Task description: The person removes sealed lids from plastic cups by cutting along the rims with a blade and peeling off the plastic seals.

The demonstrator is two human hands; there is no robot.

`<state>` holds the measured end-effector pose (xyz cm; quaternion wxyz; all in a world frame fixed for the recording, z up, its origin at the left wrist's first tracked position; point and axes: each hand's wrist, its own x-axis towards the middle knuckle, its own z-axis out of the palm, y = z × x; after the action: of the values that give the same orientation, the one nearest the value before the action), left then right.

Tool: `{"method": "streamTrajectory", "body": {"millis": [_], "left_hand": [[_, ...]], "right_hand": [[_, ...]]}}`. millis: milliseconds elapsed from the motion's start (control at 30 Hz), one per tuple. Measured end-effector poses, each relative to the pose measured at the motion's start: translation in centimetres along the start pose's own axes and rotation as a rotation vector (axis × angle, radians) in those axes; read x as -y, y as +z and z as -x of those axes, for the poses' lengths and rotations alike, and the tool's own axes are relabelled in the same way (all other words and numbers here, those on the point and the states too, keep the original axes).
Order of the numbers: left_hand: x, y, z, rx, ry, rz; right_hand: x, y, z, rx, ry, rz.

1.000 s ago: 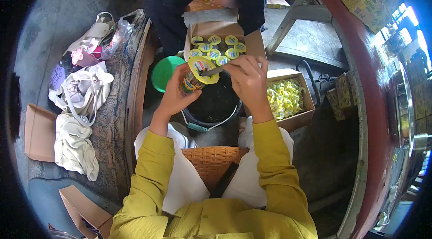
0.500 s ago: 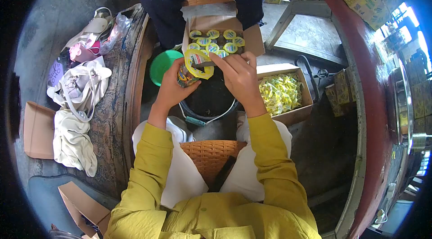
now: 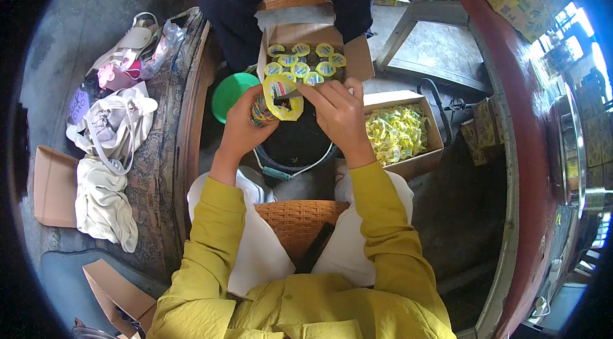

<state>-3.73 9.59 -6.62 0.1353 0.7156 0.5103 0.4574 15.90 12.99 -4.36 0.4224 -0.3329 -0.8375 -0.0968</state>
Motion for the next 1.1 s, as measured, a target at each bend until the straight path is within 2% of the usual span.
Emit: {"method": "streamTrajectory", "body": {"millis": [133,333,733,1100], "left_hand": [[0.1,0.0,0.0,0.023,-0.018,0.028],[-0.1,-0.1,0.0,0.056,-0.051,0.136],[0.2,-0.1,0.1,0.143,-0.091,0.226],[0.1,-0.5,0.3,0.248,-0.145,0.322]], "right_hand": [[0.4,0.5,0.0,-0.078,0.07,-0.042],[0.0,1.2,0.6,-0.125,0.042,-0.06],[0.1,1.4,1.3,-0.069,0.078,-0.082],[0.2,1.3,1.3,-0.092,0.016,-0.107]]}}
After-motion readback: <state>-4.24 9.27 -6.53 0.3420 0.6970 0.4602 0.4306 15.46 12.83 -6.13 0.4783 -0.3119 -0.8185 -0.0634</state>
